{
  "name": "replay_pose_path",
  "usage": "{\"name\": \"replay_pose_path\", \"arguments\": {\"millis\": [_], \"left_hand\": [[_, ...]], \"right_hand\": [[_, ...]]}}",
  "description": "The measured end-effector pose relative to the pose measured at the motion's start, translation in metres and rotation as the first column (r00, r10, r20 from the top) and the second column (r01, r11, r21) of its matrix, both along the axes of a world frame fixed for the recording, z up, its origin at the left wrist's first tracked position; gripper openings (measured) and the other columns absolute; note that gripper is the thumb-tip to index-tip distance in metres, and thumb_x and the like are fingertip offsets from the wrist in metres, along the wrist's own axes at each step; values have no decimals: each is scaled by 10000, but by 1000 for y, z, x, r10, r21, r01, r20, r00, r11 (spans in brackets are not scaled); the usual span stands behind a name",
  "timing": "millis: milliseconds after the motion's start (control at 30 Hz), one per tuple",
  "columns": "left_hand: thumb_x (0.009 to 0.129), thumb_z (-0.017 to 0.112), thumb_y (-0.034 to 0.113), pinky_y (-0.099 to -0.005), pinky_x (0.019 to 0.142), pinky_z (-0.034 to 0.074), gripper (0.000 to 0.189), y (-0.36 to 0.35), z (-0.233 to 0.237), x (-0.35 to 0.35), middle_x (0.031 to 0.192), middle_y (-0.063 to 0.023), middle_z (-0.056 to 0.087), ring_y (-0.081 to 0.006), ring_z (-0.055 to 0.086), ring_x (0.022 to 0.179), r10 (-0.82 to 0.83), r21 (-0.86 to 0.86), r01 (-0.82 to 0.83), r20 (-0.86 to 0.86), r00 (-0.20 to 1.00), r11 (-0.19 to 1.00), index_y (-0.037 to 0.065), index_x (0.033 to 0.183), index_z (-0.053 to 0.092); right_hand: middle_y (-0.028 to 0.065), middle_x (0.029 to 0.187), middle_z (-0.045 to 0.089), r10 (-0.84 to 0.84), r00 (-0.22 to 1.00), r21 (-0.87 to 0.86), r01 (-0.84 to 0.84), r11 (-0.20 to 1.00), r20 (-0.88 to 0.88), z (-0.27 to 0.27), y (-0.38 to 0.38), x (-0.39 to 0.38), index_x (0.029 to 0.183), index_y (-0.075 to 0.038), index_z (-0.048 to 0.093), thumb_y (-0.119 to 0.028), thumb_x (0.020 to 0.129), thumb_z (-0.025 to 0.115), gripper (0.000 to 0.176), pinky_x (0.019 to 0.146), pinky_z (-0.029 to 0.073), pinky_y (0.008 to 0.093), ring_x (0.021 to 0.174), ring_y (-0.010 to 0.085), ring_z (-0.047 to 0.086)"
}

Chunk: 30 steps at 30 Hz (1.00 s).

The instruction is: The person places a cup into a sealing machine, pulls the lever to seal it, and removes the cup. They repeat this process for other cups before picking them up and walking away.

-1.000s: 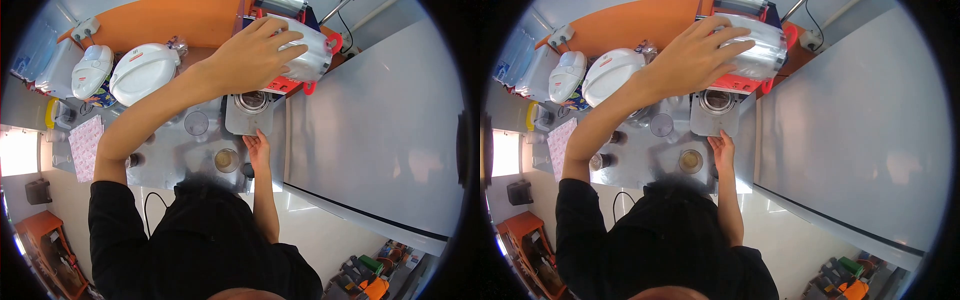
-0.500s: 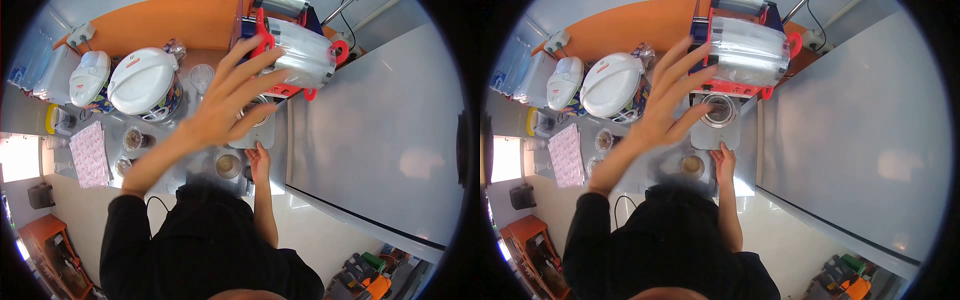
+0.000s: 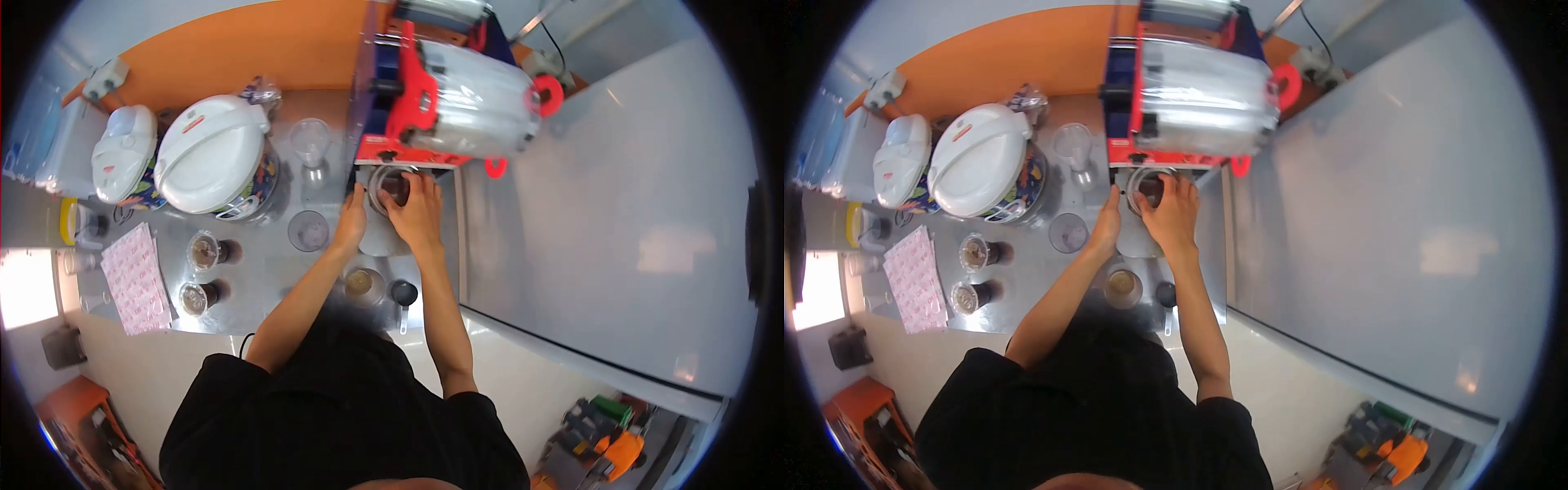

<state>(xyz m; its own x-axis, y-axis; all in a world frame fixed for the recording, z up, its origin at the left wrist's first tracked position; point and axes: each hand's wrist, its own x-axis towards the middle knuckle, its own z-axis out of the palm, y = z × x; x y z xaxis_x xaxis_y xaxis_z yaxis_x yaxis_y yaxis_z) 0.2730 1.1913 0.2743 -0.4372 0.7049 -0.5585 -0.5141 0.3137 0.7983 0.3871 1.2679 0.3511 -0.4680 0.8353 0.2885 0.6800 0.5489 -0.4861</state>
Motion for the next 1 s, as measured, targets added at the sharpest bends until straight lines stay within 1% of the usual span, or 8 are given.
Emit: {"name": "replay_pose_path", "arguments": {"millis": [100,267,367,467,567,667,833,1000], "left_hand": [[996,380,715,-379,1205,256,933,12,-58,3,1602,-187,349,-305,353,1455,24,109,-53,251,968,993,-32,1553,332],[943,399,784,-435,1233,221,975,1,-14,1,1652,-153,262,-276,244,1520,-4,255,-146,510,860,956,85,1607,256],[909,500,772,-428,1257,101,1047,0,-7,6,1694,-147,150,-268,111,1561,112,97,-162,397,911,982,70,1623,195],[940,449,761,-442,1256,97,999,-7,3,0,1695,-171,130,-280,79,1571,-42,209,-60,451,892,976,57,1614,229],[983,401,724,-420,1255,121,926,-6,-4,-1,1690,-170,158,-280,109,1567,-99,287,-20,393,914,958,43,1598,279],[1011,352,703,-400,1245,177,892,-12,-22,3,1685,-161,189,-290,166,1557,-123,414,20,222,967,910,41,1602,260],[1025,319,690,-363,1218,261,875,-98,-1,5,1652,-162,289,-303,258,1529,-195,258,208,-75,978,943,11,1577,309],[1038,409,620,-394,1162,339,802,-209,49,-31,1528,-234,467,-352,441,1421,-632,-7,663,-312,710,748,8,1555,360]], "right_hand": [[189,1183,605,0,994,64,-7,998,110,-3,0,-12,1176,-61,625,-391,723,866,610,989,422,502,1132,405,544],[197,1107,615,63,991,129,-78,989,115,-9,0,-15,1160,-58,603,-412,706,884,640,942,437,527,1082,420,558],[215,1114,573,-9,989,65,0,998,145,-7,-3,-19,1170,-38,583,-402,702,899,672,940,439,528,1108,422,534],[214,1147,516,1,997,50,-4,999,71,-1,-8,-16,1159,-9,552,-319,699,913,661,950,463,507,1119,401,522],[191,1178,472,-95,994,-107,88,990,-55,18,-27,-23,1151,-2,523,-218,716,886,606,942,494,481,1126,363,513],[171,1178,454,-67,989,-33,63,997,-133,21,-33,-9,1141,-1,509,-160,742,831,538,934,516,452,1112,342,517],[188,1316,498,42,909,13,-41,999,-416,58,-48,34,1161,-11,515,-145,790,791,482,1006,482,444,1206,325,532],[211,1420,506,286,773,-65,-388,920,-566,123,-87,35,1195,-26,525,-223,833,792,491,1090,431,446,1276,313,521]]}}
